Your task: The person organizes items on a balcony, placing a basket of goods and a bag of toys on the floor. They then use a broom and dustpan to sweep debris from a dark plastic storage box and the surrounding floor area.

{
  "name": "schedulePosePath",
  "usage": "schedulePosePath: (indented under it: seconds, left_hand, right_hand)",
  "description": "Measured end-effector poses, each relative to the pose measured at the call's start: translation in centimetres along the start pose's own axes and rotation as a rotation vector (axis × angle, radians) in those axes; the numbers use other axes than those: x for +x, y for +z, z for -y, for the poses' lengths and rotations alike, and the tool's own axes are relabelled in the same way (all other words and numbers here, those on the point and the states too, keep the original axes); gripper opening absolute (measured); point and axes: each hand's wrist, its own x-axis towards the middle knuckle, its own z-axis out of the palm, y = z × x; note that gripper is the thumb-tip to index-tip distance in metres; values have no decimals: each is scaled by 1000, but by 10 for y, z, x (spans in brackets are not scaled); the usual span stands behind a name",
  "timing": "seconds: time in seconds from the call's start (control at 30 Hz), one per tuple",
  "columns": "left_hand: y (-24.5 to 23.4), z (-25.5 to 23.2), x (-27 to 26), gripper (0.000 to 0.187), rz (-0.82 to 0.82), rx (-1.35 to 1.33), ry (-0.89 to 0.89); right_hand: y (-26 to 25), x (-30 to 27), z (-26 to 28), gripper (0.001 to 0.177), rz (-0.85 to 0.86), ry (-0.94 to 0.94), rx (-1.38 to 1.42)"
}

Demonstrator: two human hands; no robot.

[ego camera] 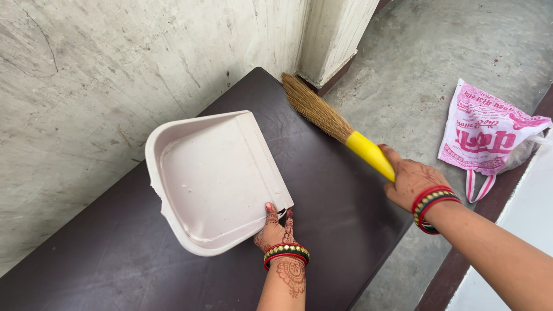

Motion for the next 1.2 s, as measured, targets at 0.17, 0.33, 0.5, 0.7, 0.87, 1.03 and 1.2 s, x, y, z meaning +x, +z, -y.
schedulePosePath:
  seconds: [0.17, 0.33, 0.5, 0.7, 0.87, 1.03, 1.2]
  left_hand:
    - [-12, 8, 31, 52, -31, 19, 28]
    - [-17, 12, 36, 58, -49, -63, 42]
    - [-16, 12, 31, 61, -24, -72, 46]
    - [-11, 12, 28, 62, -94, -77, 52]
    - [-10, 14, 27, 53, -94, -65, 99]
    - [-2, 14, 21, 49, -242, -176, 78]
    - [26, 4, 16, 51, -283, -280, 105]
  right_hand:
    - [-12, 12, 51, 88, 8, -190, 8]
    - [-15, -6, 84, 86, 207, -244, 108]
    - [-13, 12, 84, 96, 106, -73, 273]
    - [2, 51, 87, 92, 118, -16, 287]
    - [23, 47, 99, 80, 166, -212, 249]
    - [22, 43, 83, 61, 336, -284, 247]
    - [-5, 79, 47, 57, 220, -226, 146]
